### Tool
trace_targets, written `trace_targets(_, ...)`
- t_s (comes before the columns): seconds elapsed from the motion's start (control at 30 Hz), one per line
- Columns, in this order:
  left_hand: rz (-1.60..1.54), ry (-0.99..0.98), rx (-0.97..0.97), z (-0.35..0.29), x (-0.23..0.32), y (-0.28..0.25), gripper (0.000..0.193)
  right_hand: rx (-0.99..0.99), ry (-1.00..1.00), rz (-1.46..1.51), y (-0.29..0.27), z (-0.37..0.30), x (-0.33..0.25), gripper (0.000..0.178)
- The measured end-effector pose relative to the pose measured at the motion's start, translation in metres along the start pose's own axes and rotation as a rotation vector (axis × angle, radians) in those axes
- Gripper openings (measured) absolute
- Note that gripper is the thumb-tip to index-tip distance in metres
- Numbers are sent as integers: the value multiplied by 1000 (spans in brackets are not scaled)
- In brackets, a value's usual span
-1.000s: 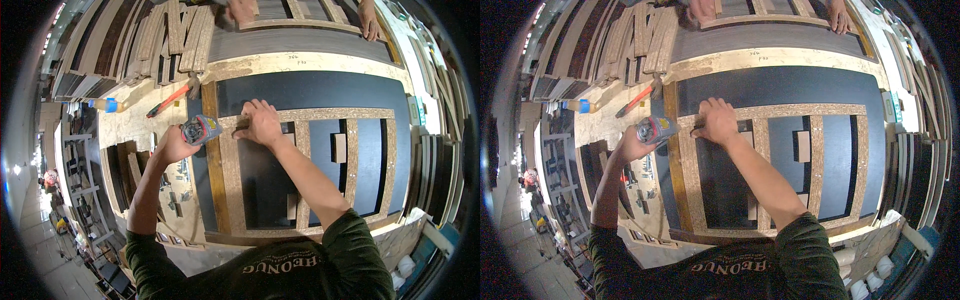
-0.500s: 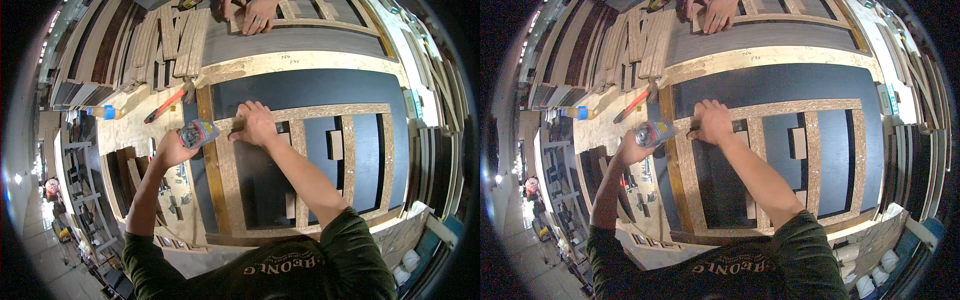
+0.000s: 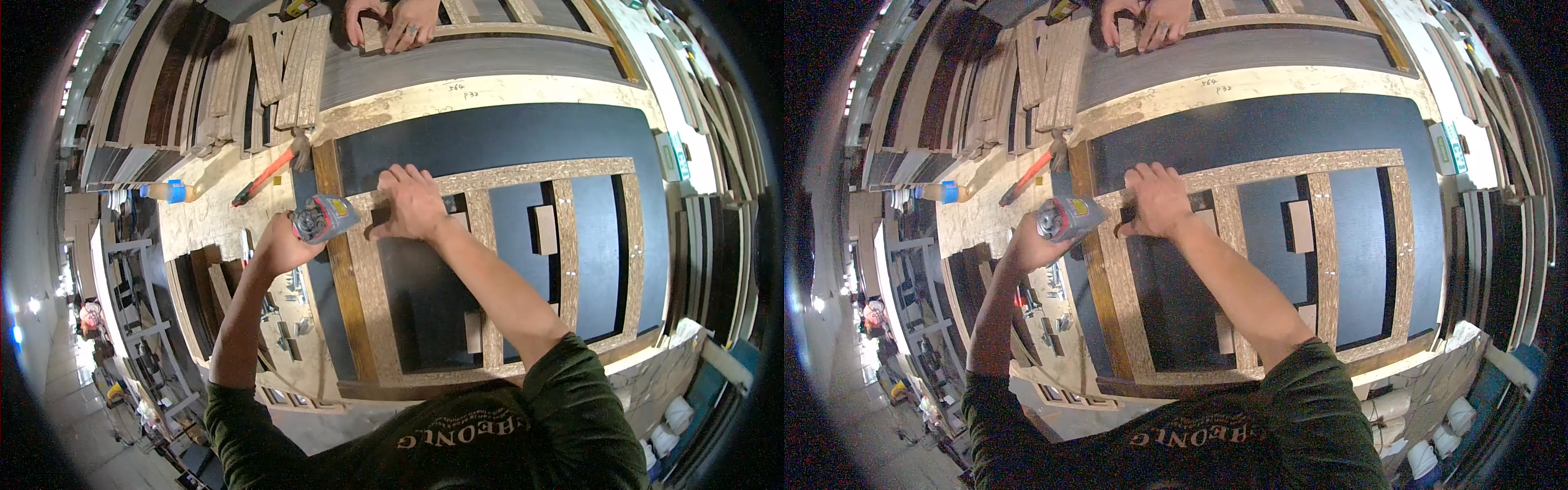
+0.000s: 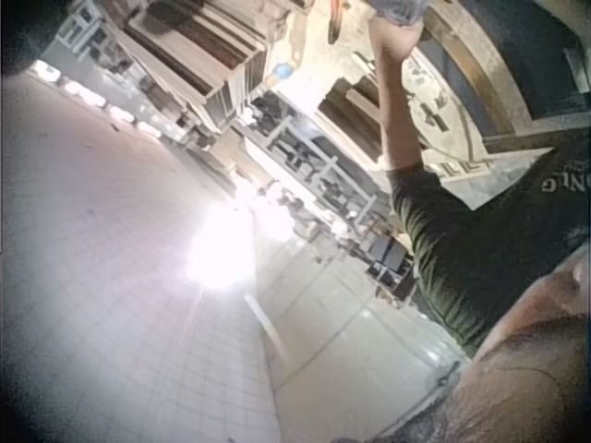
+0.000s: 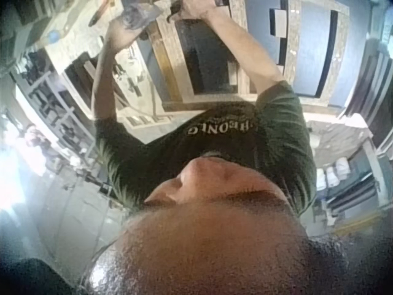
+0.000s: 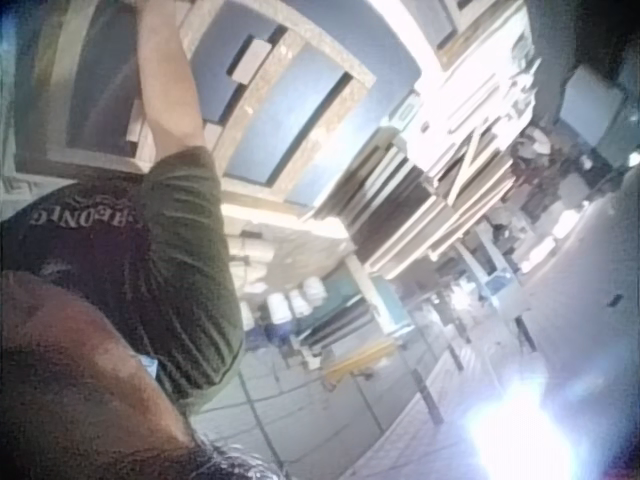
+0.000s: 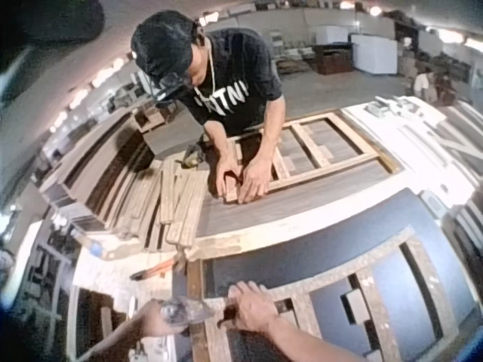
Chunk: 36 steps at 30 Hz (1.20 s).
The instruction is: Assembling wooden frame components using glue and a pneumatic stapler.
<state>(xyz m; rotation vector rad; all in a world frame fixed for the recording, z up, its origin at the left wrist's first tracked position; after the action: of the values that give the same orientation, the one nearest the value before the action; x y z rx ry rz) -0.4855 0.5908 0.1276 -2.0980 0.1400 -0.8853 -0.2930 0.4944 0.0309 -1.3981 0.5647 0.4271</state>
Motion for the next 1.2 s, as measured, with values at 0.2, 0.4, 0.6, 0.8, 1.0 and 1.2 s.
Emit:
trace_targets(0.2, -16, 37, -3, 4, -4, 3, 25, -35, 13, -7, -2, 2, -3, 74)
trace_targets(0.4, -13, 66, -3, 9, -18, 9, 27, 22, -14, -12, 1, 0, -5, 74)
trace_targets(0.6, 200, 105, 73, 1, -52, 12, 45, -26, -5, -13, -4, 0, -9, 70)
trace_targets(0.8, 28, -138, 64, -37, 29, -10, 34, -78, -30, 38, -24, -6, 34, 75)
trace_targets(1.0, -208, -30, 99, -52, 34, -12, 29, -110, -68, -63, -104, -63, 136, 59)
trace_targets(1.2, 154, 329, 82, -14, 46, 17, 36, 33, -38, -1, -94, -71, 126, 53)
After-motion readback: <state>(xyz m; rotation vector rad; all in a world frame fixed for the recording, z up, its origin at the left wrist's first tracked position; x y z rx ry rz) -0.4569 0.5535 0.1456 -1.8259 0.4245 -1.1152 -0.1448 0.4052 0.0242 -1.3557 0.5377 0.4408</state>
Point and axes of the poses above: each hand's wrist, its own z-axis towards the middle knuckle, its own y-axis out of the palm, x = y × z, the point moved 2 cm from there along z, towards the middle knuckle, and after that the axes turned 2 degrees about -y, right-handed, at the moved point
